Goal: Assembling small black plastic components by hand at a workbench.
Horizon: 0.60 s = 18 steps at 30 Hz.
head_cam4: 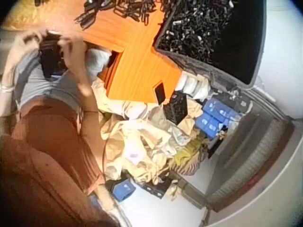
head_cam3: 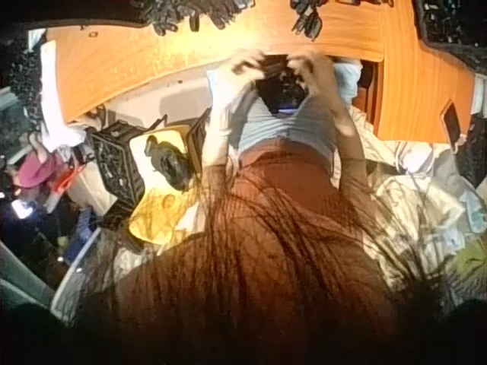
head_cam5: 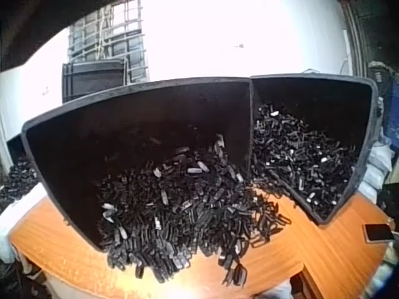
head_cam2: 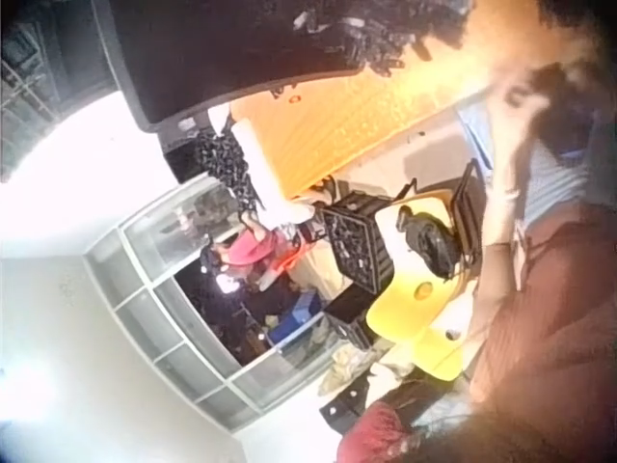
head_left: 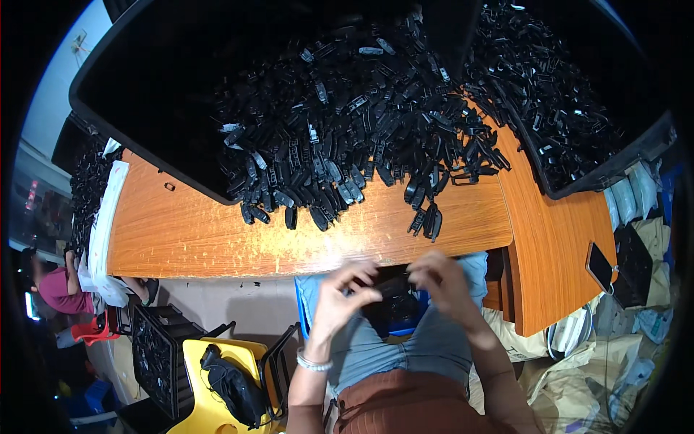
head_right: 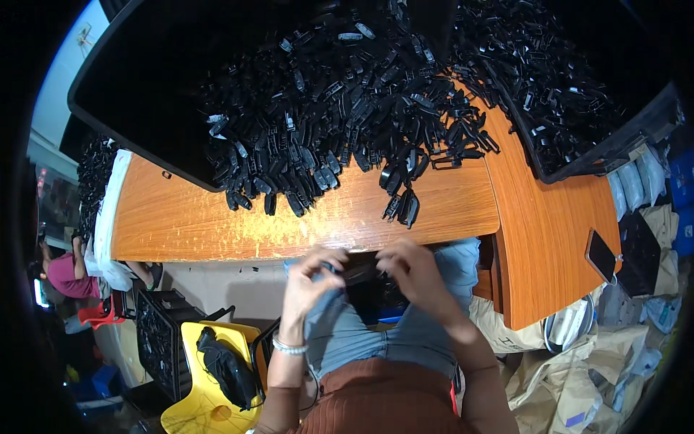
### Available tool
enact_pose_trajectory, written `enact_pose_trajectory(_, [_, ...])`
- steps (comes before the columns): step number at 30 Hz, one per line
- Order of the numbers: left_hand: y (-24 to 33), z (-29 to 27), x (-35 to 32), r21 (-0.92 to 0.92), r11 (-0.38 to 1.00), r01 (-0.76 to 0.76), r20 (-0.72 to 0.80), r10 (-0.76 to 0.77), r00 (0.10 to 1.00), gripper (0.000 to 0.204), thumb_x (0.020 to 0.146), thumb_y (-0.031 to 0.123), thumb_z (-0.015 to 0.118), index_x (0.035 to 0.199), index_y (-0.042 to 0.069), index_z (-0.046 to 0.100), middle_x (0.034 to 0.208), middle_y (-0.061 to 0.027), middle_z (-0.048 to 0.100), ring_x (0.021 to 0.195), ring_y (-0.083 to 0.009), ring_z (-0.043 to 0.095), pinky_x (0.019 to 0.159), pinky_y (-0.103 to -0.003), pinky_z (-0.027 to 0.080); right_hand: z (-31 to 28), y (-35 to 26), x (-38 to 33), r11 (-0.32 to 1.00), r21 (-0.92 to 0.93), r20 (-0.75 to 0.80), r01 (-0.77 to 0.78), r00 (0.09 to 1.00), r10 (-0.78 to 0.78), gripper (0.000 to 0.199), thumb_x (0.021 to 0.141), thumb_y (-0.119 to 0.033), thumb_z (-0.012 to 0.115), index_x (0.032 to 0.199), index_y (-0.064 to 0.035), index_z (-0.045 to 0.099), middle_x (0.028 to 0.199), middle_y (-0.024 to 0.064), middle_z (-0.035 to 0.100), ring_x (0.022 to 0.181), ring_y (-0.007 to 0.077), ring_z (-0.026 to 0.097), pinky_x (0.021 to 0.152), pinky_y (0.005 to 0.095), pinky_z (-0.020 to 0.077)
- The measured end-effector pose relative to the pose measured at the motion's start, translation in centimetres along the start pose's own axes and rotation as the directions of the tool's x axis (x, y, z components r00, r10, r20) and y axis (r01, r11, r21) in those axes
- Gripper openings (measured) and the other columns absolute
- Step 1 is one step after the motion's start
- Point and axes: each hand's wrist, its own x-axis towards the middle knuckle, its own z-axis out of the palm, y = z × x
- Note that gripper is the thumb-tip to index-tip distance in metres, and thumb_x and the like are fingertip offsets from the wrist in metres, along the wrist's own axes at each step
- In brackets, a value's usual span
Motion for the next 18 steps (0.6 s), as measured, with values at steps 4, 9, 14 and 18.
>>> enact_pose_trajectory(4, [-1.7, -4.0, 4.9, 0.484, 0.851, 0.203, -0.568, 0.129, 0.813, 0.019, 0.081, 0.013, 0.067, 0.083, -0.005, 0.059, 0.069, -0.0106, 0.063, 0.062, -0.0138, 0.057, 0.056, -0.025, 0.045, -0.8, -0.3, 3.5, 0.878, -0.473, -0.251, 0.078, 0.943, -0.219, 0.016, 0.083, 0.003, 0.051, 0.096, 0.0004, 0.061, 0.085, 0.0140, 0.053, 0.077, 0.0240, 0.057, 0.066, 0.0312, 0.0445])
enact_pose_trajectory(9, [-3.1, -5.0, 7.3, 0.584, 0.767, 0.266, -0.550, 0.133, 0.824, 0.023, 0.079, 0.017, 0.069, 0.077, -0.004, 0.058, 0.063, -0.0096, 0.058, 0.058, -0.0150, 0.054, 0.057, -0.030, 0.044, -3.5, 0.2, 5.7, 0.646, -0.760, -0.068, 0.069, 0.981, -0.184, 0.019, 0.082, 0.001, 0.048, 0.097, 0.0024, 0.060, 0.085, 0.0160, 0.046, 0.083, 0.0332, 0.049, 0.078, 0.0402, 0.0386])
enact_pose_trajectory(14, [-4.4, -5.3, 5.2, 0.295, 0.941, 0.167, -0.593, 0.044, 0.804, 0.014, 0.087, 0.013, 0.059, 0.086, 0.002, 0.050, 0.061, -0.0016, 0.053, 0.044, -0.0052, 0.044, 0.039, -0.022, 0.033, -4.9, -0.7, 6.7, 0.565, -0.805, 0.053, 0.181, 0.971, -0.235, 0.010, 0.080, 0.000, 0.052, 0.089, 0.0048, 0.055, 0.090, 0.0173, 0.047, 0.087, 0.0318, 0.048, 0.079, 0.0386, 0.0368])
enact_pose_trajectory(18, [0.4, -2.3, 3.5, -0.288, 0.955, 0.070, -0.419, -0.191, 0.888, 0.008, 0.092, 0.007, 0.048, 0.100, 0.004, 0.048, 0.069, -0.0061, 0.057, 0.043, -0.0077, 0.045, 0.038, -0.019, 0.032, -5.6, 0.7, 6.4, 0.624, -0.748, -0.027, 0.225, 0.930, -0.367, 0.011, 0.081, 0.001, 0.052, 0.090, 0.0049, 0.056, 0.089, 0.0172, 0.050, 0.084, 0.0294, 0.051, 0.074, 0.0368, 0.0399])
